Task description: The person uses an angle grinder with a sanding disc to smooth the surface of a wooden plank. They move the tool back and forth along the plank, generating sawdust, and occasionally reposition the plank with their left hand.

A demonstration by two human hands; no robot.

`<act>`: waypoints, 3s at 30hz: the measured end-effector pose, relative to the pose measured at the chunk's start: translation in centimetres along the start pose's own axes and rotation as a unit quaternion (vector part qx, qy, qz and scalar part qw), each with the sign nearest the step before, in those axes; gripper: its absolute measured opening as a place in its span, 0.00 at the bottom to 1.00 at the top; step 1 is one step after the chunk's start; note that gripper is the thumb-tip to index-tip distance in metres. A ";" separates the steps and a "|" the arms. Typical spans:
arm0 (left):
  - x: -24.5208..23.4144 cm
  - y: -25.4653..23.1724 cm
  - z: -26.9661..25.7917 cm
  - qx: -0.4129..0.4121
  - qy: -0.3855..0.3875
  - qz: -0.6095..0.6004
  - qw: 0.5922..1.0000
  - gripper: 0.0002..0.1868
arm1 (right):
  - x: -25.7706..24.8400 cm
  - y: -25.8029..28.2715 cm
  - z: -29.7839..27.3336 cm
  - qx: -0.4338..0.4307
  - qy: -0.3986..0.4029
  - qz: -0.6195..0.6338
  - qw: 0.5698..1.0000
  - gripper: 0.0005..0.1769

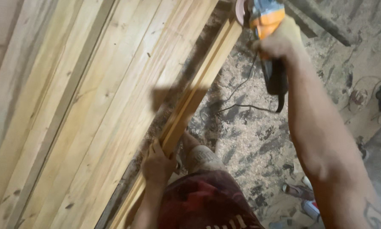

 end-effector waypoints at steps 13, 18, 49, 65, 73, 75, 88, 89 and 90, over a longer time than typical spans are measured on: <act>-1.3 2.2 -2.4 0.054 -0.178 -0.120 0.975 0.27 | 9.2 5.9 -28.2 -0.089 0.234 -0.087 0.964 0.42; -1.9 3.7 -3.5 0.038 -0.104 -0.052 0.993 0.35 | 9.2 1.6 -27.0 0.045 0.243 -0.076 0.966 0.38; -0.9 3.9 -2.5 -0.038 -0.037 -0.005 0.999 0.37 | 2.1 -1.5 -9.3 0.034 0.078 -0.071 0.994 0.32; 8.7 17.1 -6.4 -0.077 0.230 -0.374 0.895 0.52 | 7.9 -15.0 -32.7 0.201 -0.053 0.325 0.923 0.27; 10.4 18.7 -6.4 -0.086 0.229 -0.420 0.874 0.46 | 9.5 -15.5 -46.1 0.206 -0.090 0.309 0.924 0.27; 9.1 18.8 -6.6 -0.069 0.189 -0.415 0.887 0.46 | 10.0 -15.3 -49.1 0.200 -0.091 0.336 0.916 0.26; -0.5 11.0 -11.7 -0.071 0.148 -0.266 0.950 0.41 | 5.5 -18.5 -55.6 0.186 -0.133 0.337 0.913 0.28; -0.8 10.0 -11.6 -0.053 0.098 -0.187 0.976 0.46 | 5.2 -19.0 -55.4 0.193 -0.138 0.332 0.913 0.27; -1.3 9.2 -12.3 -0.035 0.051 -0.100 0.993 0.52 | 5.3 -19.5 -55.8 0.206 -0.136 0.329 0.912 0.27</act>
Point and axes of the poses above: each hand's wrist, its own z-axis towards the middle knuckle, its own x-axis out of the palm, y = z × x, the point moved 9 cm from there along z, towards the middle knuckle, and after that the axes turned 12 degrees about -y, right-handed, at the moved point
